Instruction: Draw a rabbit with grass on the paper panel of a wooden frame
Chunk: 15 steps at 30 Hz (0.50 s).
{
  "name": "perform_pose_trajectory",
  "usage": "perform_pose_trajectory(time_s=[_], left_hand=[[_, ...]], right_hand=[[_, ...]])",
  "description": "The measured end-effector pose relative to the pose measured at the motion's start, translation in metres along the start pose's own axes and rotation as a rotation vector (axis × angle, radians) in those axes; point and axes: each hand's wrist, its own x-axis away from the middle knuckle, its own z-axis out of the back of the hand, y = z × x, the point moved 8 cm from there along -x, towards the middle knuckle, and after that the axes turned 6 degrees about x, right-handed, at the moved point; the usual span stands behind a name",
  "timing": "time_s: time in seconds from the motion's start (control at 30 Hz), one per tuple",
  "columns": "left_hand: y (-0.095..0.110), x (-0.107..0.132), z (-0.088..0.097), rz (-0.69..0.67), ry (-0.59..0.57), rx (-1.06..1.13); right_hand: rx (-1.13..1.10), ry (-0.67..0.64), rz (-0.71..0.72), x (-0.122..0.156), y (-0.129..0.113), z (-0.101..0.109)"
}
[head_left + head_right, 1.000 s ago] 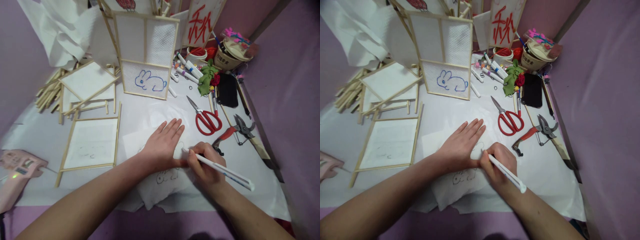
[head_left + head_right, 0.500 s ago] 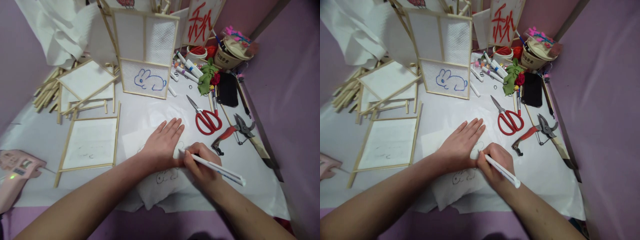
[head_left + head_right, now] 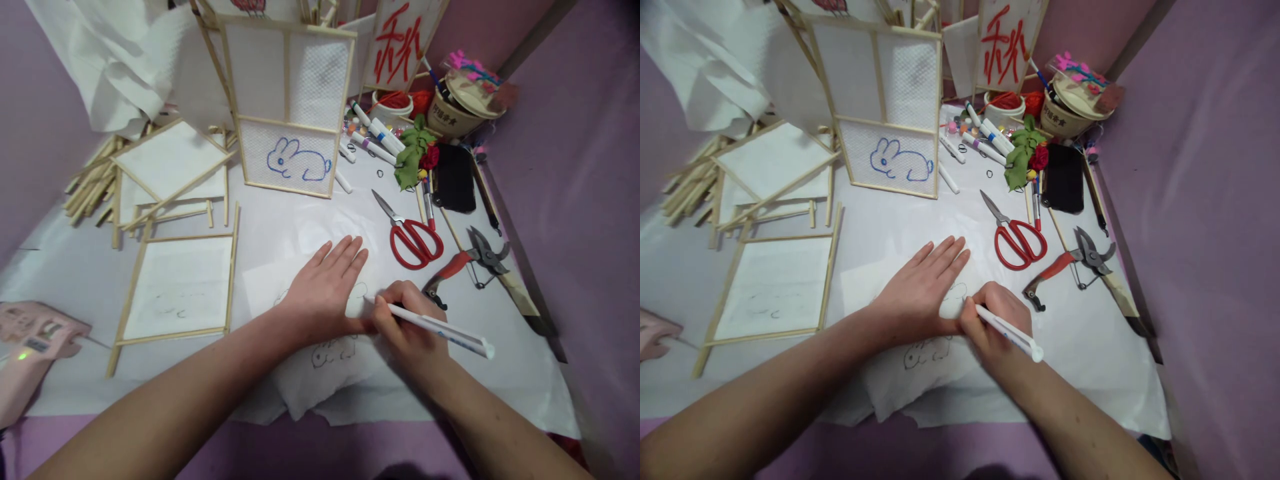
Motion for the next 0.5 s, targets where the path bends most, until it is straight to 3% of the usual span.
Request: perform_pose_trajectory(time_s=[0.2,0.5], left_hand=[[0.0004,0.0005,-0.0003,-0.002,0.009,-0.008],[0.0008,-0.0004,0.0008,0.009,-0.025,-0.002]], right_hand=[[-0.021,0.008,-0.052,0.0010,0.0025,0.0014],[-0.114,0.020,0.001,0.0035,-0.0027,-0.0036]])
